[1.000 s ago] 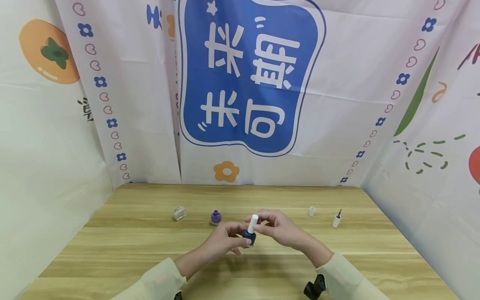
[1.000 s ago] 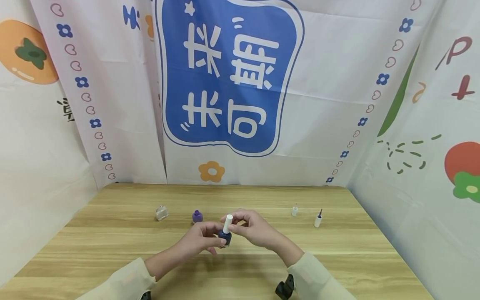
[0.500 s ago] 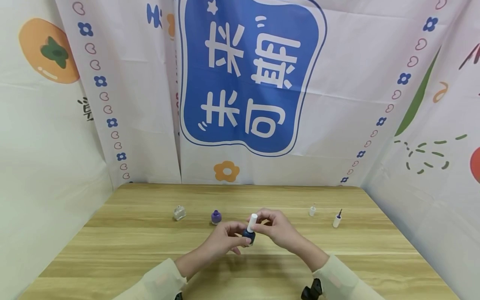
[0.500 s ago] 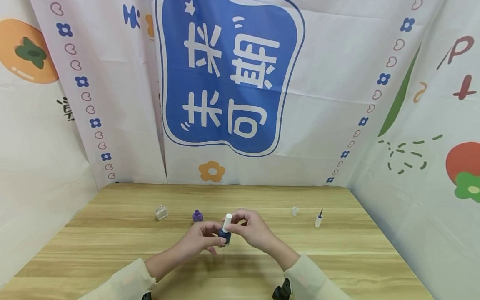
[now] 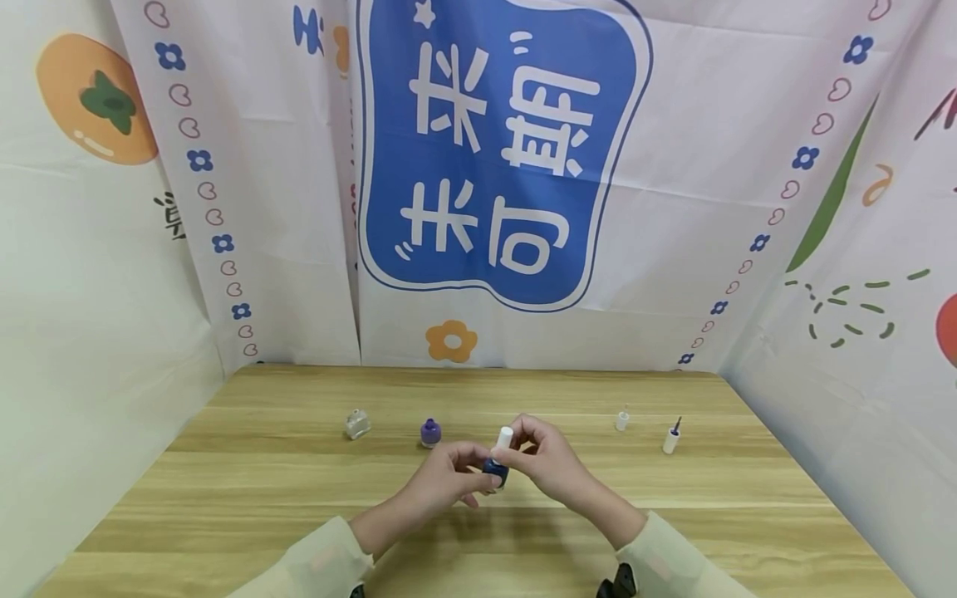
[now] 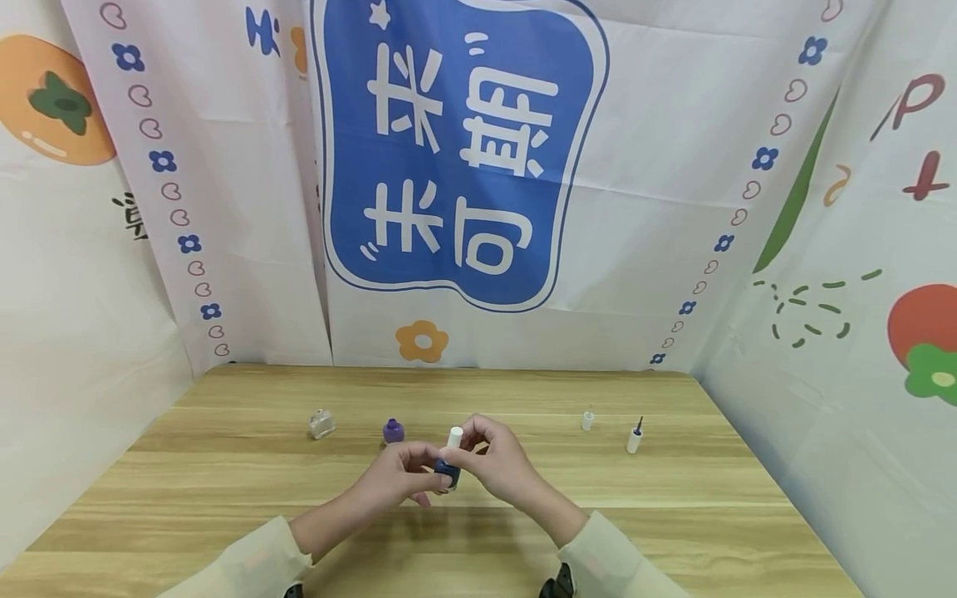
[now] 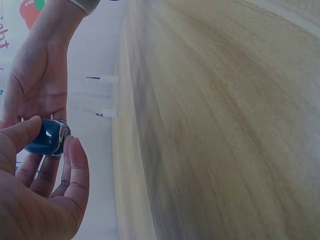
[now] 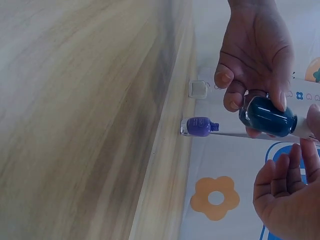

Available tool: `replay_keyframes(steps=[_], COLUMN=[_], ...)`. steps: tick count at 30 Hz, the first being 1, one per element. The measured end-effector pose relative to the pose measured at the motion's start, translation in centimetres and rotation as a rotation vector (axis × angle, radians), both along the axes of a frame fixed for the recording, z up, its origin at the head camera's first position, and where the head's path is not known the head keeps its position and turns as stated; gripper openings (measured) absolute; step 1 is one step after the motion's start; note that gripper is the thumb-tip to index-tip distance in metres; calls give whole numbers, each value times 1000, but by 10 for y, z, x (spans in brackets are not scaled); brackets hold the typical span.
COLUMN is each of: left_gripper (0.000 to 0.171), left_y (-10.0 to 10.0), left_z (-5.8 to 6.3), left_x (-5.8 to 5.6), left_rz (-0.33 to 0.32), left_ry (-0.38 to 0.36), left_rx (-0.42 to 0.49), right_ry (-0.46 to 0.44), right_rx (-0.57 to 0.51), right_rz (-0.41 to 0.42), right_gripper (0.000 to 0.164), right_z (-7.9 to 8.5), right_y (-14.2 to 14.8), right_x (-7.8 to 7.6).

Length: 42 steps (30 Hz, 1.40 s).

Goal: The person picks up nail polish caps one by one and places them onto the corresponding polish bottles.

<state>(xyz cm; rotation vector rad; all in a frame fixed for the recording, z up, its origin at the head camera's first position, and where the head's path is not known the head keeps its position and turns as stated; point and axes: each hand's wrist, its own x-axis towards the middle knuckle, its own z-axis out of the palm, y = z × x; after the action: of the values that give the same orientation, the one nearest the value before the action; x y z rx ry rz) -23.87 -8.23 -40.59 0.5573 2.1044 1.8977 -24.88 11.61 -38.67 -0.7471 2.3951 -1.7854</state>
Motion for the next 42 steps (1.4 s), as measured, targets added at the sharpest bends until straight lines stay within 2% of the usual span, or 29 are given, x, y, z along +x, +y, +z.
replay_keyframes(steps=[5,8,16,20,23,28,33,39,42], left_gripper=[23,24,24,25,24,24,24,24,23], left_y=[0,0,-2,-2,-2,-2,-2,-2,-1], left_z=[0,0,2,3,3,3,1,0,-1], left_x=[0,0,0,1,1,1,-1,-1,-1], left_rz=[8,6,-20,-36,-36,-24,-7,0,1], left_ry=[-4,-9,0,3,4,0,-6,-5,0], left_rx=[-2,-5,-6,-2,-4,-14,-21,-16,-11], right_ry=[5,-2,-3,-23,-27,-16,-6,-10,2], right_rx=[4,21,70,67,78,99,72,49,54], right_rz=[3,32,220,269,256,171,103,58,36], right_gripper=[21,20,28,27,24,21,18,12,14], right_z=[-2,-2,7,10,10,9,5,6,0], right_y=[1,4,15,17,16,14,10,5,4], right_x=[-2,-4,-13,-14,-14,-14,-13,-7,-9])
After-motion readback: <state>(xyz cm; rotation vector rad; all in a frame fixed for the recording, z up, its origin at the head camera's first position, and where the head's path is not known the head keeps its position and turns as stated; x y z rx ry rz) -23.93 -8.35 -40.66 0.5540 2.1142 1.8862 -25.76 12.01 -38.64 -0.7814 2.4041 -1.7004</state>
